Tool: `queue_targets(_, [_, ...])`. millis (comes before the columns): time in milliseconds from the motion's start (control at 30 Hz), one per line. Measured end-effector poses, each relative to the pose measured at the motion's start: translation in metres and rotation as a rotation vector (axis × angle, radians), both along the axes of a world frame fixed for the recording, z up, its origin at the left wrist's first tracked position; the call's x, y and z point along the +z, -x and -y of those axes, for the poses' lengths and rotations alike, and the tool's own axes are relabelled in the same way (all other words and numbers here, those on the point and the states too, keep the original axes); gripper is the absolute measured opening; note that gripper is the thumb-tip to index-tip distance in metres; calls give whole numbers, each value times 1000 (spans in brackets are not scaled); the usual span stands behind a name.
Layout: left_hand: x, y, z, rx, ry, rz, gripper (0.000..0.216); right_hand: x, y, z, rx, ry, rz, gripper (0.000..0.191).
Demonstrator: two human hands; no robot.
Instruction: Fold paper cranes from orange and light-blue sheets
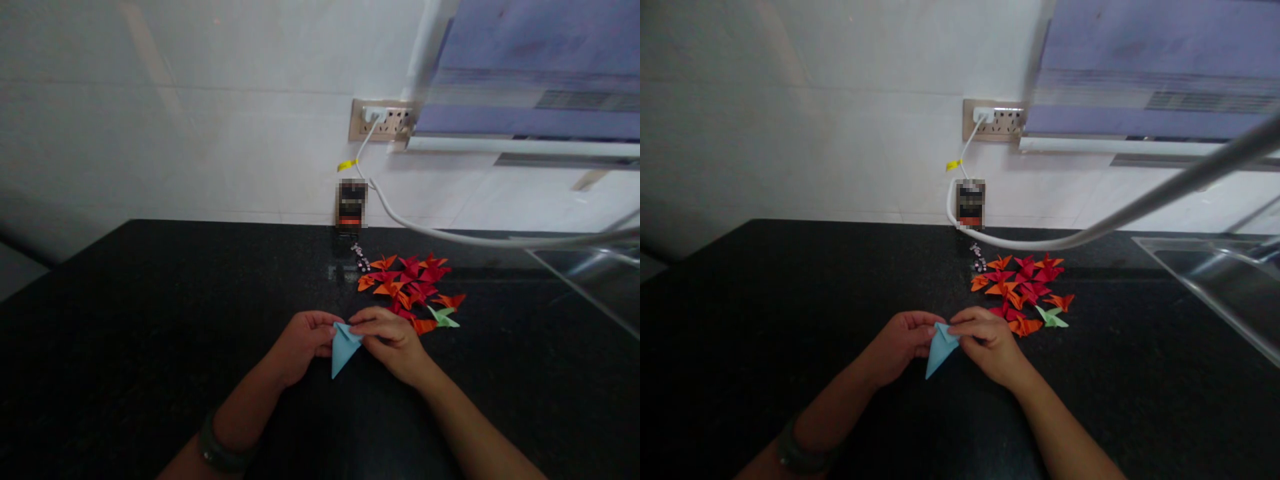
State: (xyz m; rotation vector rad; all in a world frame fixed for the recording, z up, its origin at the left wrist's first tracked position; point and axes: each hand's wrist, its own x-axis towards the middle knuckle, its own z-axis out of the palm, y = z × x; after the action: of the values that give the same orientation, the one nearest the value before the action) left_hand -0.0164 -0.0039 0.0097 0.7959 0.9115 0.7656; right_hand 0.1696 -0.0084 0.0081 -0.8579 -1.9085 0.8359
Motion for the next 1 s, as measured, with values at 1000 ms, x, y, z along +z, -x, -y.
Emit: queue_targets(1000, [-3, -6, -1, 86, -130, -235, 24, -11, 17, 3, -25, 718, -128, 24])
